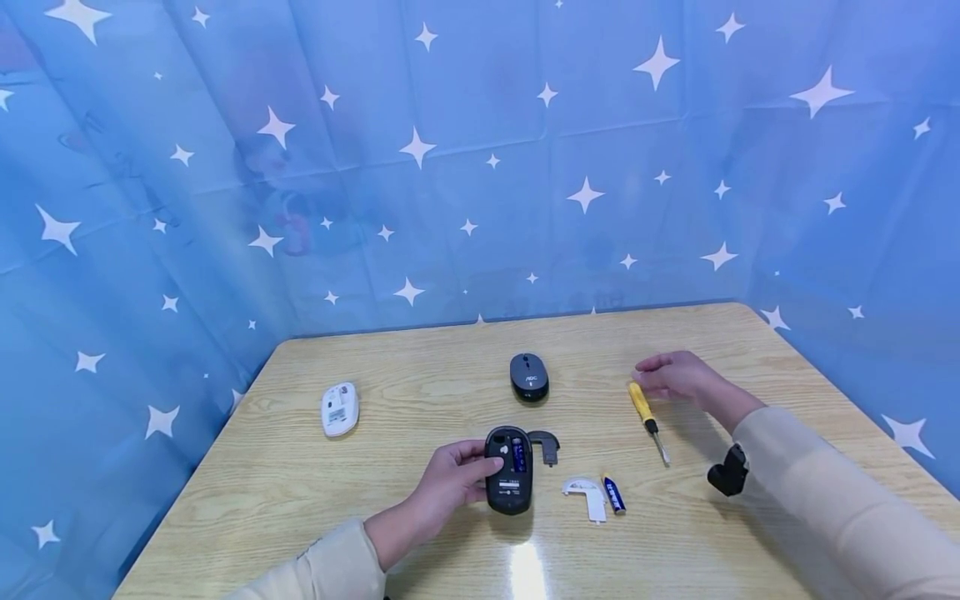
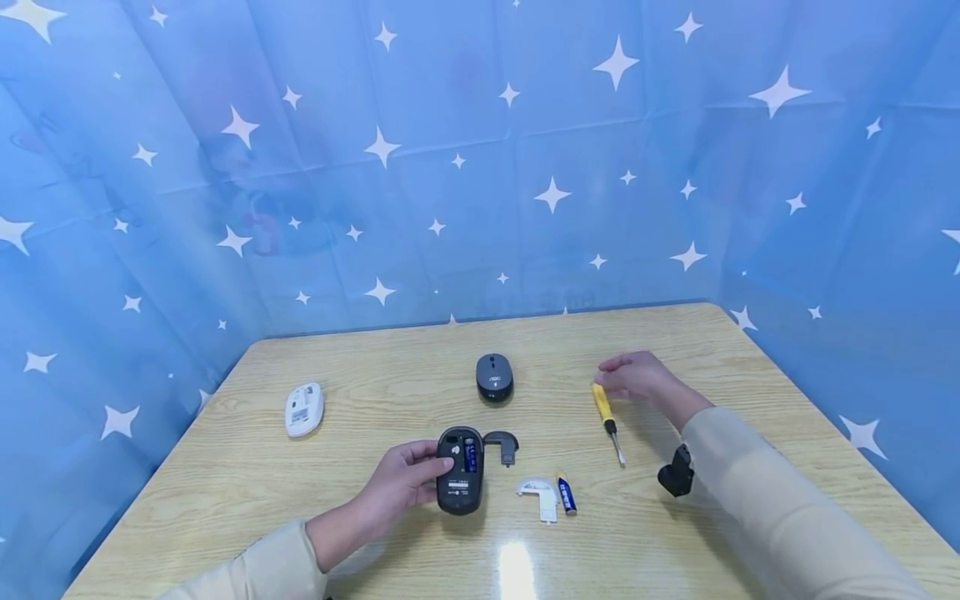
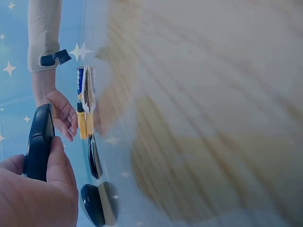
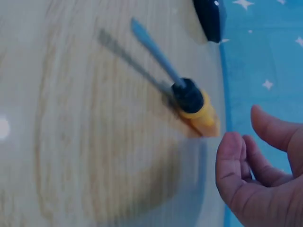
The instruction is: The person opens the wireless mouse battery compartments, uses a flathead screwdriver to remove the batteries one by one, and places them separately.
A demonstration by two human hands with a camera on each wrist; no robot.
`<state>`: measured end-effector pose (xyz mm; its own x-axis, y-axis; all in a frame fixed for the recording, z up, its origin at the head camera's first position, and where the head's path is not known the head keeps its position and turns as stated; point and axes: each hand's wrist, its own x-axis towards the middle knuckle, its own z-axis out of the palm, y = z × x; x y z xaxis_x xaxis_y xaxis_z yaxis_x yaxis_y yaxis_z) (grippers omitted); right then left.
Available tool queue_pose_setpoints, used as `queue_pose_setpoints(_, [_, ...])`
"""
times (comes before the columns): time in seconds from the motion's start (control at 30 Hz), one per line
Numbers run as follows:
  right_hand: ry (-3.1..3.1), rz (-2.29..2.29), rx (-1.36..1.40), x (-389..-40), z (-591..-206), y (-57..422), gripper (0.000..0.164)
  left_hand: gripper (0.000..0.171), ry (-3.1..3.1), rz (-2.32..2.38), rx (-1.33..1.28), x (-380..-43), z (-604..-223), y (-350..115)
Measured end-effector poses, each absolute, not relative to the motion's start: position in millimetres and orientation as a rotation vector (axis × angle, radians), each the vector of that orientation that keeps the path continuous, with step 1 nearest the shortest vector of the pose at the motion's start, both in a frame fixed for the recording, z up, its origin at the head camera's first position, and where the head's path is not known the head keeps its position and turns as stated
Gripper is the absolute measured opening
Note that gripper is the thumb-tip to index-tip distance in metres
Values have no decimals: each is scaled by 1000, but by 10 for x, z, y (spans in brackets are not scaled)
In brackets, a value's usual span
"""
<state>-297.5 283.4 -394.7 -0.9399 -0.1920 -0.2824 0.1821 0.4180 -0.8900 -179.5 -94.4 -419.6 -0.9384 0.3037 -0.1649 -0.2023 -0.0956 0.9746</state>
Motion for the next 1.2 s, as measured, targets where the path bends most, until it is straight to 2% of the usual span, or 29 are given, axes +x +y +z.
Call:
queue_pose_setpoints(0.4, [2389,-1444,25,-2996,-4106,2853,54,36,1847,2098,131,-1787,-4202,-944])
queue_pose_setpoints(1.2, [2700,-1141,72,-2932,-4081,2607,38,38,1834,2101,143,-1765,-4192,-944])
